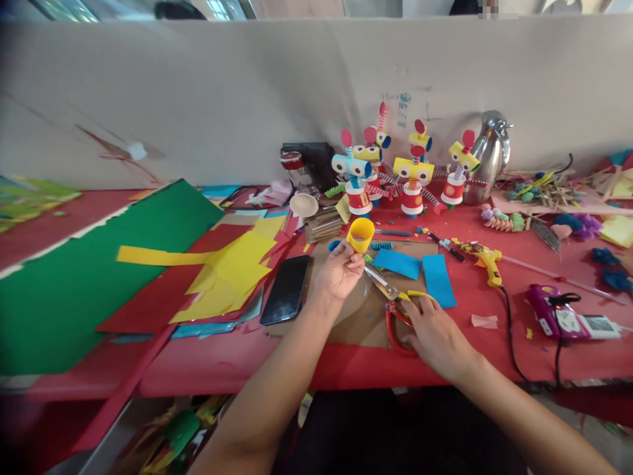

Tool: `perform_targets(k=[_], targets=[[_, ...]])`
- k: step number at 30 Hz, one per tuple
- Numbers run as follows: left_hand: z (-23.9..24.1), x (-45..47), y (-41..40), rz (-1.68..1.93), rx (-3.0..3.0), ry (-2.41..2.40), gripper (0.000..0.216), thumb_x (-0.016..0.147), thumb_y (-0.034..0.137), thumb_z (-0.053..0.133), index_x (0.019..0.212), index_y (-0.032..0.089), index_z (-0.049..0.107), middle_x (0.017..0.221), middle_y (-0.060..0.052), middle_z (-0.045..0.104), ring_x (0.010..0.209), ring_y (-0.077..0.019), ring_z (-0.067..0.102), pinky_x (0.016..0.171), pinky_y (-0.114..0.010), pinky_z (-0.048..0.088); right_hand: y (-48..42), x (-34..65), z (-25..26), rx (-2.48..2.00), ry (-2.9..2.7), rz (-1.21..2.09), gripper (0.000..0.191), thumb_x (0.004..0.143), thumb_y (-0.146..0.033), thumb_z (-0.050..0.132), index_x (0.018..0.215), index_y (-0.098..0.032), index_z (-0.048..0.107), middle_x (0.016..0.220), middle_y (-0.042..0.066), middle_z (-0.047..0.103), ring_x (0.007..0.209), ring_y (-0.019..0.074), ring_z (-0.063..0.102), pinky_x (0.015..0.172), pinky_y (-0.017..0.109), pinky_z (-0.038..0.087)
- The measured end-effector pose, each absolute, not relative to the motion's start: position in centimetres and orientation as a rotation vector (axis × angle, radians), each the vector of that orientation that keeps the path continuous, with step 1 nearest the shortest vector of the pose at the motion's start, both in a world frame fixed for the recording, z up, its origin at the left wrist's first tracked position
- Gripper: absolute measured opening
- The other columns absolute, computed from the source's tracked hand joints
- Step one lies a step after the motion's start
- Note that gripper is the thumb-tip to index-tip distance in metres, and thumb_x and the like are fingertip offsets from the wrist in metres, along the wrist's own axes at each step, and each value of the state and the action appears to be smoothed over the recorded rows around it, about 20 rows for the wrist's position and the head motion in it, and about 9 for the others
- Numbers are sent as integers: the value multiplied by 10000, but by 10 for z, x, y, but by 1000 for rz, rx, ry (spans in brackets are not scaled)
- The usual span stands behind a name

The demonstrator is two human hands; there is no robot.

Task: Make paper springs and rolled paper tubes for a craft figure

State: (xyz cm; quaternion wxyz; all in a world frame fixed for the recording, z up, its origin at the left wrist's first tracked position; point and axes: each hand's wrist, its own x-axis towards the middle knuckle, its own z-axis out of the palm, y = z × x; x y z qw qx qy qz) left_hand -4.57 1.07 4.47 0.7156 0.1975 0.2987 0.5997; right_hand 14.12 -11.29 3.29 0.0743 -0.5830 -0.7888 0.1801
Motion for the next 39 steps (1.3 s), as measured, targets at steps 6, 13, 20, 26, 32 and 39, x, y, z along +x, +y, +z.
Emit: perform_targets(k=[6,13,20,26,32,39], targets=[[44,-45,14,1477,464,695,276,632,50,786,571,166,544,607,56,601,480,-11,515,464,-113,394,-101,141,38,-1773,-2203,692,458,754,-67,539,1190,-191,604,1032,110,742,869,254,735,727,318,553],[39,-45,15,1672,588,862,191,586,201,835,650,165,658,585,49,624,509,-45,560,545,-180,425,-119,154,33,-1677,-1982,559,736,689,-185,630,1405,-275,486,1251,101,702,964,297,736,761,384,587],[39,-44,8,1658,621,860,171,635,209,813,664,164,650,619,41,636,570,-58,600,604,-199,447,-133,154,30,-1510,-1764,475,781,690,-424,740,1372,-221,421,1178,127,692,989,290,707,777,357,588],[36,-39,6,1646,606,889,140,617,187,808,655,168,675,600,29,666,549,-65,607,597,-201,457,-117,129,32,-1559,-1722,393,731,662,-499,733,1264,-212,434,1155,157,648,936,300,679,717,403,575],[35,-39,3,1637,665,863,155,601,213,830,636,188,681,624,20,692,592,-89,654,624,-219,492,-108,118,32,-1615,-1694,355,638,689,-451,701,1235,-210,476,1148,153,657,1017,331,659,785,456,560],[34,-36,4,1678,660,859,197,550,234,861,602,192,676,613,32,695,577,-90,664,650,-228,517,-103,121,27,-1516,-1639,407,521,736,-308,664,1239,-246,543,1168,117,690,1063,296,670,884,452,551]])
